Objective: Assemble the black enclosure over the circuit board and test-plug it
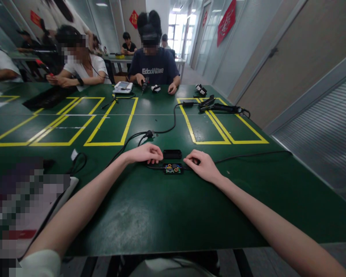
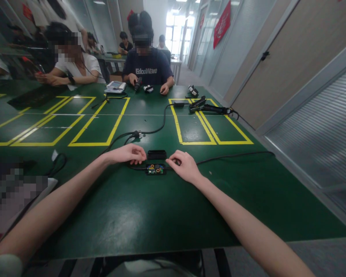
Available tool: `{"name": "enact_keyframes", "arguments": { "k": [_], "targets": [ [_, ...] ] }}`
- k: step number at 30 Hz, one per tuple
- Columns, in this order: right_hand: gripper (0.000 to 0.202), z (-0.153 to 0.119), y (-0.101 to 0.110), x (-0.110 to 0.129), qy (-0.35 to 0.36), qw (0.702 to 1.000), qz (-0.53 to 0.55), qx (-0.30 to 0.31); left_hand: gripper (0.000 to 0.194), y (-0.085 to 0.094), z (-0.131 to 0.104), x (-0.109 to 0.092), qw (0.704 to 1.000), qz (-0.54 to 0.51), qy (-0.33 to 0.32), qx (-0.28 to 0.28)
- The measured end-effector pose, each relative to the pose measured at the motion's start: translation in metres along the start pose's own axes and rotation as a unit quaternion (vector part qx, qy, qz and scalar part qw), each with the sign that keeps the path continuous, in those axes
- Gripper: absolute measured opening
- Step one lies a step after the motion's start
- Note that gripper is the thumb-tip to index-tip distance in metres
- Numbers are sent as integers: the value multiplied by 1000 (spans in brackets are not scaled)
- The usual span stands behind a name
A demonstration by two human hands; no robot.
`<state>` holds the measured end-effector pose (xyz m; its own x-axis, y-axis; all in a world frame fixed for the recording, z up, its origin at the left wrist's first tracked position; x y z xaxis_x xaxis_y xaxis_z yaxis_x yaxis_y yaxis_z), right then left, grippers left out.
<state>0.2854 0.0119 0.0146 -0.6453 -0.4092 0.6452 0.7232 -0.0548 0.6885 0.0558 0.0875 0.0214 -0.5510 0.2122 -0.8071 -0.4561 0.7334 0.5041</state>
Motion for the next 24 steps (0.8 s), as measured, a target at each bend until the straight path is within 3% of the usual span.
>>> {"name": "enact_keyframes", "arguments": {
  "k": [3,5,8,11,16,19,24],
  "targets": [
    [30,2,-1,-8,-6,999,-25,-43,21,10,2,7,993,16,42,-112],
    [30,3,-4,-10,9,998,-41,-42,22,7,5,7,991,29,45,-125],
    [31,3,-7,-10,17,999,8,-26,27,-2,9,7,995,-18,30,-95],
    [28,2,-8,-13,-42,990,132,-23,29,-7,10,10,993,-101,35,-54],
    [37,-2,-14,-13,-153,928,340,-27,30,-5,8,14,983,-176,49,-27],
    [43,-2,-15,-11,-168,909,380,-41,32,-5,8,13,978,-205,42,-14],
    [43,-3,-15,-12,-171,903,390,-52,37,-7,7,13,970,-239,31,5]
  ]
}}
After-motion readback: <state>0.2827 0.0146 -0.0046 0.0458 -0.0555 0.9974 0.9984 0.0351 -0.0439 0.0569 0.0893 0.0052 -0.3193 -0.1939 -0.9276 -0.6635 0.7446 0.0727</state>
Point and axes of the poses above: each hand's wrist, its own z-axis towards the middle knuckle, its own y-axis out of the back of the hand, x = y × z, the point moved 5 cm from there along z, towards the middle knuckle, and after that the axes turned 9 degrees about z, right-handed, at the moved point
